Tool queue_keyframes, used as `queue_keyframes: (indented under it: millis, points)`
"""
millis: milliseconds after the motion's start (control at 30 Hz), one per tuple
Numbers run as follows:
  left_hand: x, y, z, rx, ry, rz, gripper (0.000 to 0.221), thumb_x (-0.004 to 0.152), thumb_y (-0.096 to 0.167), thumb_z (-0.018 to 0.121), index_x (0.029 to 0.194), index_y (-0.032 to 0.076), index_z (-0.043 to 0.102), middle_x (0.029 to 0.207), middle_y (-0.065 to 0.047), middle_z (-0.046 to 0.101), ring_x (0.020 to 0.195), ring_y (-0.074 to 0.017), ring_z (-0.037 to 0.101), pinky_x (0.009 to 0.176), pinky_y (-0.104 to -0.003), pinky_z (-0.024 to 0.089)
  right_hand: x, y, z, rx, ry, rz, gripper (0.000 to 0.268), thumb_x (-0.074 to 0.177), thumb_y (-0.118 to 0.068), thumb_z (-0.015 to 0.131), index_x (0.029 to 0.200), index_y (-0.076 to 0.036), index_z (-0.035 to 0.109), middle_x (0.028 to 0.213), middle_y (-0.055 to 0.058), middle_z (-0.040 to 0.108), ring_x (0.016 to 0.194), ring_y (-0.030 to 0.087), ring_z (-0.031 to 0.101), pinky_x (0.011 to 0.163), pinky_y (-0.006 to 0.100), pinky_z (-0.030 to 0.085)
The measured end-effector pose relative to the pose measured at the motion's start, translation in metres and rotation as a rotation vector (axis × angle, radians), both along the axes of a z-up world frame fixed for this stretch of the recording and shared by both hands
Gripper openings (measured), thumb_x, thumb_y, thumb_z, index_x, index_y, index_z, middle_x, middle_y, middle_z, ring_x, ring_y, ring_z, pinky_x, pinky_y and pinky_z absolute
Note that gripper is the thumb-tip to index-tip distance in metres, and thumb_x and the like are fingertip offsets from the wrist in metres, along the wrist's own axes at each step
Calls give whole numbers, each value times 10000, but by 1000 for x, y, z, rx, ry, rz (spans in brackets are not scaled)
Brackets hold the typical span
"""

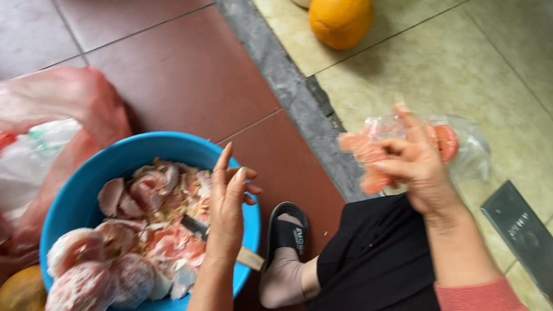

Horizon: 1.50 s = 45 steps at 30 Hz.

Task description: Peeling a pomelo and cleaning the segments by removing the rind and membrane

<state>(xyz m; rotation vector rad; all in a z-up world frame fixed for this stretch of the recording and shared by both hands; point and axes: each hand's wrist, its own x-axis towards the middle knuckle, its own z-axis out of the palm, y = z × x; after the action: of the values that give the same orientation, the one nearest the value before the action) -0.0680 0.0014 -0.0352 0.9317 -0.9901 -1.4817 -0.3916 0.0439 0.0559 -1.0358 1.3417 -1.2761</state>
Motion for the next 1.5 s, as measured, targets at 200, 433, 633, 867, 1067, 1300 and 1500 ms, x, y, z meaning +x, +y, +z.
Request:
queue_keyframes:
  millis: [200,433,633,867,1067,1300,1500]
  points:
    - [-9,4,25,200,-62,-10,588,952,221,568,1507,50,479,1031,-133,667,784,-191,630,684,-295,488,-115,35,36,142,442,-438,932,875,50,636,1681,-102,193,1085,232,603,679,177,511,484,235,323]
    - [-15,8,24,208,-143,-22,614,919,220,611,1499,61,488,1017,-127,667,774,-191,642,673,-294,498,-164,25,-3,205,897,-578,961,837,82,694,1665,-37,221,989,184,648,816,260,630,725,347,503]
    - [-14,9,22,245,-151,-3,612,921,185,613,1507,60,483,1008,-133,666,772,-201,649,679,-306,493,-174,16,-29,336,1133,-557,1045,796,-24,763,1688,-171,237,989,107,687,825,290,652,789,395,467]
    - [-16,9,20,253,-212,5,615,919,197,615,1502,54,483,997,-145,678,772,-212,664,668,-309,501,-164,9,-50,288,1092,-475,1048,787,-58,780,1685,-164,251,967,98,692,769,261,646,723,361,479]
    - [-16,8,16,262,-211,7,608,922,183,617,1504,66,485,998,-142,677,765,-212,660,675,-313,498,-158,-6,-67,301,1099,-410,1009,791,-107,746,1675,-175,263,960,86,679,741,252,643,685,356,474]
    - [-16,8,21,269,-273,28,631,911,214,616,1503,41,482,987,-151,674,780,-221,670,678,-322,513,-161,-5,-80,228,1008,-379,1022,806,-66,796,1671,-116,253,874,73,662,707,205,626,644,313,470]
    - [-16,7,12,268,-245,23,622,915,194,623,1500,34,484,996,-150,668,763,-222,665,667,-316,503,-164,5,-73,206,1009,-410,1025,790,-48,787,1667,-130,263,947,98,651,702,211,608,644,314,466]
